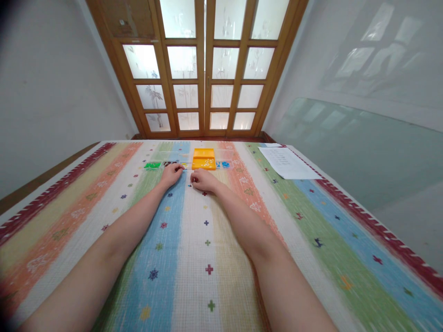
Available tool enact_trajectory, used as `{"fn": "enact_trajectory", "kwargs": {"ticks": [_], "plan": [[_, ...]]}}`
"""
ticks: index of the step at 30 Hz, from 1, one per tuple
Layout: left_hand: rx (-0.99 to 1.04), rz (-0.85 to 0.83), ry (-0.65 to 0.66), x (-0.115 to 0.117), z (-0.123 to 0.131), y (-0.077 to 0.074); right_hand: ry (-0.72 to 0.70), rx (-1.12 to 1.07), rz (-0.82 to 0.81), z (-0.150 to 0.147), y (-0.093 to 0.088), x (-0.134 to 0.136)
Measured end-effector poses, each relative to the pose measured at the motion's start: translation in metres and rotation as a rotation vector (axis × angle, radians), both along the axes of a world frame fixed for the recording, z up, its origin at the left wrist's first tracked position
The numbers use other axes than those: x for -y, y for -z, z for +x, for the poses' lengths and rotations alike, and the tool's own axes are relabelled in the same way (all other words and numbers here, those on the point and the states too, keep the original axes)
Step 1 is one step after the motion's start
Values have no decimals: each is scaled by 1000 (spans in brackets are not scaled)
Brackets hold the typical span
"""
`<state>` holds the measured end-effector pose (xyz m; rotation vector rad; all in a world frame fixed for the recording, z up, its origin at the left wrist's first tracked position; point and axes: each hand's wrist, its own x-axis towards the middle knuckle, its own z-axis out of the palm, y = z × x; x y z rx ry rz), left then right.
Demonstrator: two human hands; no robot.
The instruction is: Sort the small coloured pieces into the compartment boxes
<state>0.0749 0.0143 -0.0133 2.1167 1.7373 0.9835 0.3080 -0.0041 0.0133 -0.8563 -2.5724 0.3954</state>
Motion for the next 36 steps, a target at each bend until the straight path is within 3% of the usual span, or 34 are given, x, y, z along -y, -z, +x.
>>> {"fn": "enact_trajectory", "kwargs": {"ticks": [5, 12, 17, 21, 26, 33, 36], "plan": [[-9, 14, 3, 0, 0, 1, 115, -158, -12, 8, 10, -10], [-32, 37, 74, 1, 1, 5, 529, -554, -13, 38, 21, -36], [-26, 50, 108, 2, 2, 7, 805, -652, 49, 59, 26, -47], [-45, 49, 168, 5, 6, 3, 885, -665, 89, 69, 33, -54], [-79, 45, 255, 10, 11, 1, 835, -581, 95, 66, 37, -55], [-109, 80, 295, 11, 14, 1, 405, -261, 44, 33, 28, -34], [-119, 69, 294, 10, 14, 1, 314, -129, 95, 23, 23, -25]]}}
